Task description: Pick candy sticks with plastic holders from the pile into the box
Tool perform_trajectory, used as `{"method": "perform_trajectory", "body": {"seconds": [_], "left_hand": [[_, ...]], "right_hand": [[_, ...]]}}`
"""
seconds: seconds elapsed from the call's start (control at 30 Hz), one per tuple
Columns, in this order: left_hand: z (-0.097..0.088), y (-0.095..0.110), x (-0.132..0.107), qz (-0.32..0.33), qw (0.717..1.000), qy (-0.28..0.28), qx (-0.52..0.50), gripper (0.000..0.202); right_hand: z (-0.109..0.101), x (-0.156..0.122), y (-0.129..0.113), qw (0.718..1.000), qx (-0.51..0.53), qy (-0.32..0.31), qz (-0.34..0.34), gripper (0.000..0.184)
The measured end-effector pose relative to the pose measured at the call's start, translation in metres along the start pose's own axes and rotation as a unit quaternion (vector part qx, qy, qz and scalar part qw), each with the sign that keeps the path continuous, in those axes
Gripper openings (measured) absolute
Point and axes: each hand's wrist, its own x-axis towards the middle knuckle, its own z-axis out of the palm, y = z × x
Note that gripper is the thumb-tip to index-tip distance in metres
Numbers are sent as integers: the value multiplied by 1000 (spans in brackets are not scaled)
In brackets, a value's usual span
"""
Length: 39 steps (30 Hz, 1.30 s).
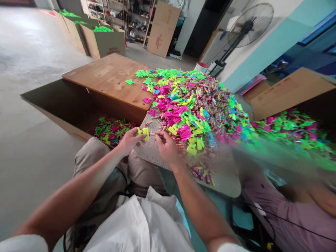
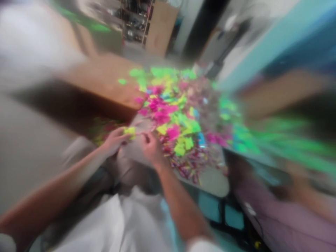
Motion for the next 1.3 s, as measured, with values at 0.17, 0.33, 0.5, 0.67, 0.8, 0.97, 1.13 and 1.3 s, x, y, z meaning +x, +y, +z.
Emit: {"method": "perform_trajectory", "body": {"seconds": [0.17, 0.33, 0.5, 0.67, 0.8, 0.97, 1.13, 1.3], "left_hand": [[-7, -10, 4, -23, 998, -26, -53, 36], [-19, -22, 11, -71, 991, -57, -102, 39], [-21, -27, 12, -86, 985, -71, -133, 36], [-19, -24, 11, -104, 981, -68, -150, 34], [-20, -21, 11, -111, 982, -78, -131, 34], [-15, -18, 8, -103, 989, -65, -79, 37], [-5, -10, 4, -46, 998, -48, -12, 34], [-27, 11, 17, 19, 991, 117, 67, 25]], "right_hand": [[5, 1, 4, 996, 81, -10, 39, 29], [9, 3, 12, 957, 243, -44, 151, 36], [11, 0, 18, 937, 288, -78, 183, 39], [12, -4, 23, 916, 343, -107, 178, 35], [10, -8, 18, 938, 301, -89, 143, 32], [9, -12, 3, 979, 159, -80, 100, 27], [10, -11, 1, 995, 21, -68, 75, 27], [-2, 8, 17, 989, -128, -57, 43, 27]]}}
